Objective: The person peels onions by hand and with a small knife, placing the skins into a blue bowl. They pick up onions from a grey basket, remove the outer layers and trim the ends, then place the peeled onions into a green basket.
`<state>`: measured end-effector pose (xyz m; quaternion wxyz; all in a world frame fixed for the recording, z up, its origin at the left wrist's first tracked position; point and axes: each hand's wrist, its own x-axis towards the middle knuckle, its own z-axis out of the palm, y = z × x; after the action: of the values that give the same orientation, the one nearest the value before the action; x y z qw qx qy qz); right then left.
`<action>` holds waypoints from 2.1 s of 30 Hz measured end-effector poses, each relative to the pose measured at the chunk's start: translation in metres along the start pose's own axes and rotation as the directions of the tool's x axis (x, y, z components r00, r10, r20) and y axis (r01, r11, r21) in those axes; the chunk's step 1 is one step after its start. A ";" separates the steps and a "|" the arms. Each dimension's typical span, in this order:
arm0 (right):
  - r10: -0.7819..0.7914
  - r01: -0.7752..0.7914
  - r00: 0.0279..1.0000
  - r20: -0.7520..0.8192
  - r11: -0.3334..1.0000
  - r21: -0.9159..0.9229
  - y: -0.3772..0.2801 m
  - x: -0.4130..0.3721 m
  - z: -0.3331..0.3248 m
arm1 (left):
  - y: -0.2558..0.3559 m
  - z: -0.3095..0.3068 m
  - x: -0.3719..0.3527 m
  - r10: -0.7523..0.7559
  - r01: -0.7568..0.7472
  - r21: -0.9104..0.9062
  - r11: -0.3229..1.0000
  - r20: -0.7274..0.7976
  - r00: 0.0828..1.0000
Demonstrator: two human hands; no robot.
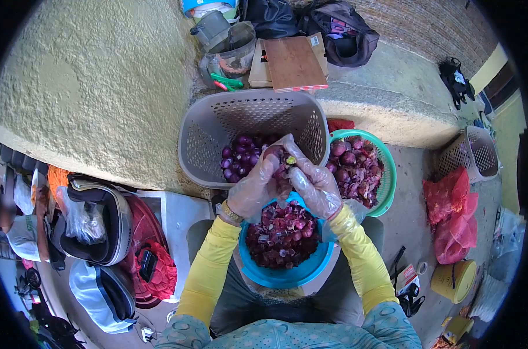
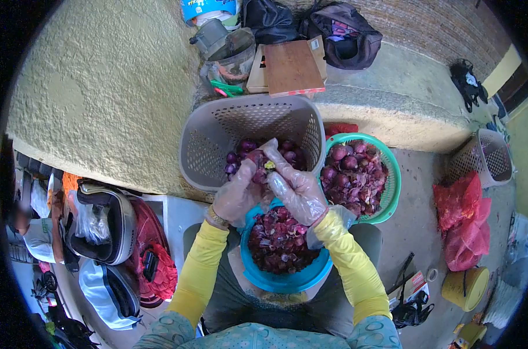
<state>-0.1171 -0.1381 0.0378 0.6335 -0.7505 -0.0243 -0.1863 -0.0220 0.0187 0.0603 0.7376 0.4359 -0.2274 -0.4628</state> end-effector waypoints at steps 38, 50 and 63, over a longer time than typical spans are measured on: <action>-0.061 0.055 0.979 0.192 0.998 0.038 -0.030 -0.013 0.001 | 0.003 -0.022 -0.028 0.127 -0.119 0.407 0.906 0.008 0.992; -0.031 0.050 0.987 0.157 0.992 -0.117 -0.029 -0.009 -0.007 | -0.003 -0.028 -0.009 0.335 -0.316 0.490 0.812 0.051 0.941; 0.190 -0.202 0.975 -0.119 0.974 -0.100 -0.032 -0.037 0.034 | -0.014 -0.020 -0.011 0.631 -0.327 0.945 -0.032 0.273 0.726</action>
<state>-0.1522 -0.0916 0.0521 0.6065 -0.7721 0.0949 -0.1643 -0.0192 0.0339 0.0391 0.4210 0.7382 -0.5092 0.1363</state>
